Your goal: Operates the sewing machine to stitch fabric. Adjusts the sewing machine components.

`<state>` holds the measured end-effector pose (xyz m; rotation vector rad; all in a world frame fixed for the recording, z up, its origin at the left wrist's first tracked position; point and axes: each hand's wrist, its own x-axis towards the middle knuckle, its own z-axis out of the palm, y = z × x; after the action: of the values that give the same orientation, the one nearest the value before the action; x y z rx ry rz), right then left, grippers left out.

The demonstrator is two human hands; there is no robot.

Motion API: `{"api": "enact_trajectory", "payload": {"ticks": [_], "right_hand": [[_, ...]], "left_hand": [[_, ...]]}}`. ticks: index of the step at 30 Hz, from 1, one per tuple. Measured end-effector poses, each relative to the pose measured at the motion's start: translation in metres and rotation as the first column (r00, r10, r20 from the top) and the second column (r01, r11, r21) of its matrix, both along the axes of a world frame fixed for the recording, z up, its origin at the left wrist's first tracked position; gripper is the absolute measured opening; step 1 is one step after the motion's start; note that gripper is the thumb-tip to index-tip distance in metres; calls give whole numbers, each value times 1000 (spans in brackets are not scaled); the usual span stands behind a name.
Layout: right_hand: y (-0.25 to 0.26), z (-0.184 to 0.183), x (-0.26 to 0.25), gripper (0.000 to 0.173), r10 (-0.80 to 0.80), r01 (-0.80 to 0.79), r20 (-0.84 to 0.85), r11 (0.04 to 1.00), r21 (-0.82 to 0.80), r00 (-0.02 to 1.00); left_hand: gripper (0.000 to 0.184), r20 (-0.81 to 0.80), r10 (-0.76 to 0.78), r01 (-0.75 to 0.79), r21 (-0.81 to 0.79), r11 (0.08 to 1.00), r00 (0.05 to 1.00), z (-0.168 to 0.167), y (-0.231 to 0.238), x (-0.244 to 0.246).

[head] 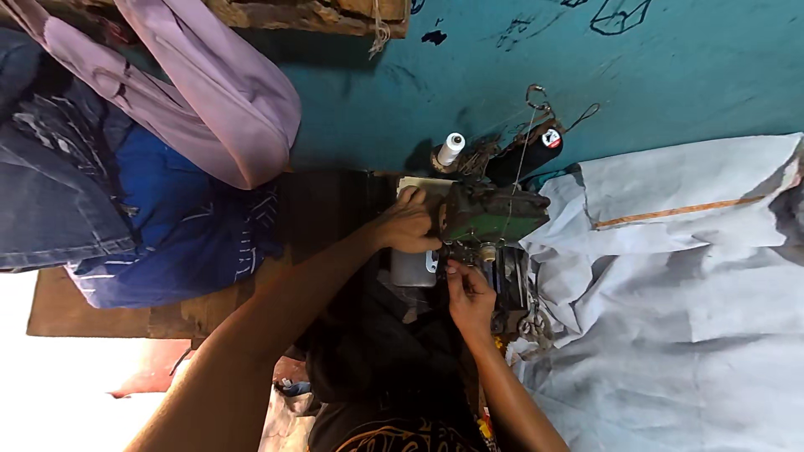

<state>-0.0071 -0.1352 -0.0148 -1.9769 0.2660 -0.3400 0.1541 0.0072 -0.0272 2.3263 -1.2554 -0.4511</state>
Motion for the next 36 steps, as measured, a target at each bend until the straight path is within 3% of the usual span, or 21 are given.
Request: {"api": "enact_trajectory", "payload": {"ticks": [5,12,14,19,26,29,31,36], "right_hand": [[0,3,-3,20,18,-16,41,998,-56,999],[-5,1,-3,20,24,-18,67,997,-79,997],[-5,2,0,19,17,-8,86,994,-106,996],[-5,2,8,18,1,25,157,986,-164,988],[1,-3,11,28,34,4,146,966,-258,989],[8,-1,17,29,-5,30,82,948,-316,997],[12,-1,21,22,-40,59,70,954,-292,997],[17,13,16,14,-60,60,-5,998,10,998]], "left_hand": [[34,-231,-18,41,95,995,973,18,-1,15],[48,-57,-25,32,122,992,998,11,-4,7],[48,-91,-18,29,114,993,996,12,-3,9],[28,-274,-33,65,107,992,961,19,-1,23],[37,-148,-18,40,144,989,989,19,-4,11],[33,-223,4,0,19,1000,975,17,-1,18],[18,-261,-28,16,-48,999,965,14,4,26],[15,-135,-60,75,107,991,989,15,-1,20]]}}
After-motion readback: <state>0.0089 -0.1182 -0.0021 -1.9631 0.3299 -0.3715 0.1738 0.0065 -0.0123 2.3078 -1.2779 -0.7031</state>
